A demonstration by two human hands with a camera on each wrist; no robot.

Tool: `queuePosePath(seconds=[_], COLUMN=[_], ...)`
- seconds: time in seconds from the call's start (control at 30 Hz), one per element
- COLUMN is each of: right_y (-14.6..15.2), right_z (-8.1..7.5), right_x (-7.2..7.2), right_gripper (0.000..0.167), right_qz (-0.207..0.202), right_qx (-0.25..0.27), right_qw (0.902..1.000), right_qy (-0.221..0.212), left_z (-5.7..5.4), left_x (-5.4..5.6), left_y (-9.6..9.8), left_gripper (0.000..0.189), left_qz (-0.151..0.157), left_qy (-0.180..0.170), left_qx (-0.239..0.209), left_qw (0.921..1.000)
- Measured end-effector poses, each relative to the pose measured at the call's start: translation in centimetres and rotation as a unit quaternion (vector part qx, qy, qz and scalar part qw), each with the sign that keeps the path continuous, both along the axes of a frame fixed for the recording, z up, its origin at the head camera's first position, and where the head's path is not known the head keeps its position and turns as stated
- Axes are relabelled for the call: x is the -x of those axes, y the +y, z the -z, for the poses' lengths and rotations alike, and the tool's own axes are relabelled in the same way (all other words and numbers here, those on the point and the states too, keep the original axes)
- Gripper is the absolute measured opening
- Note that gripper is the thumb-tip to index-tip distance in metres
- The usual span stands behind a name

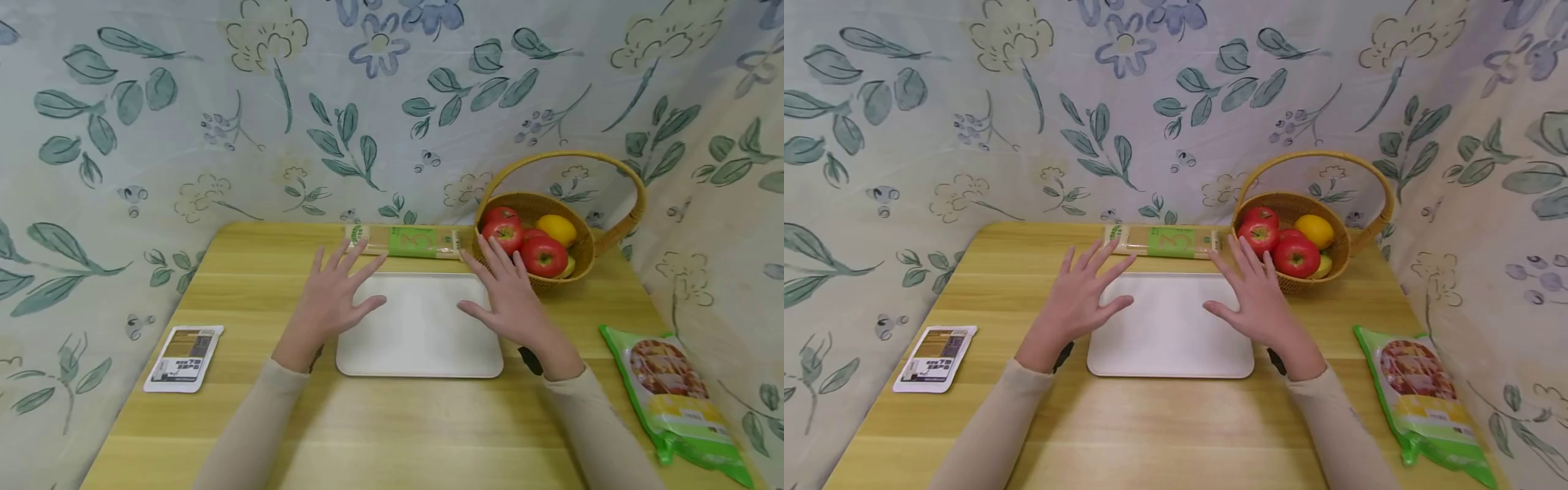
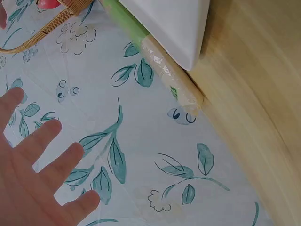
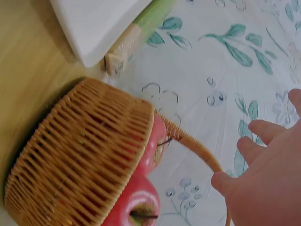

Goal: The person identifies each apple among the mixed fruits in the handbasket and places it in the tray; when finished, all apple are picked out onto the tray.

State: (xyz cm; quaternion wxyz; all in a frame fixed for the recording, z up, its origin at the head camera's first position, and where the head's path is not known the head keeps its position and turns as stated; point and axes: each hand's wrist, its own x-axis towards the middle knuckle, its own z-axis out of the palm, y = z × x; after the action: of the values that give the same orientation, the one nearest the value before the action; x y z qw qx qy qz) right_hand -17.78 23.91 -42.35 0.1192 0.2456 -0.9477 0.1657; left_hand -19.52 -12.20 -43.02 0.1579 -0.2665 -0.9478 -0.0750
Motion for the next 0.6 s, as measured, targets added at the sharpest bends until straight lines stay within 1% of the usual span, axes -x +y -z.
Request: queuePosePath(seconds=[0.13,0.2,0.3,0.4,0.5,0.6], right_y=[1.4,2.2,3.4,4.7,5.9,6.9], right_z=[-1.0,-1.5,-2.0,-2.3,-2.2,-1.9], right_x=[0.2,0.3,0.6,0.9,1.3,1.6], right_gripper=[0.086,0.086,0.086,0.087,0.09,0.091], right_qz=[0.006,0.013,0.022,0.029,0.042,0.055], right_qx=[0.055,0.089,0.149,0.209,0.25,0.281], right_qw=[0.998,0.9953,0.9878,0.9772,0.9671,0.9581], right_qy=[0.031,0.037,0.038,0.026,0.014,0.005], left_z=[0.2,0.5,0.9,1.5,2.2,3.1], left_x=[-0.1,-0.2,-0.4,-0.6,-0.9,-1.1], left_y=[-0.7,-1.2,-1.8,-2.4,-3.0,-3.7], left_gripper=[0.071,0.07,0.069,0.066,0.064,0.061], left_qz=[-0.016,-0.022,-0.037,-0.055,-0.071,-0.082], left_qy=[-0.012,-0.023,-0.042,-0.081,-0.124,-0.161], left_qx=[-0.014,-0.035,-0.068,-0.104,-0.134,-0.158], left_qw=[0.9997,0.9989,0.996,0.9897,0.9807,0.9708])
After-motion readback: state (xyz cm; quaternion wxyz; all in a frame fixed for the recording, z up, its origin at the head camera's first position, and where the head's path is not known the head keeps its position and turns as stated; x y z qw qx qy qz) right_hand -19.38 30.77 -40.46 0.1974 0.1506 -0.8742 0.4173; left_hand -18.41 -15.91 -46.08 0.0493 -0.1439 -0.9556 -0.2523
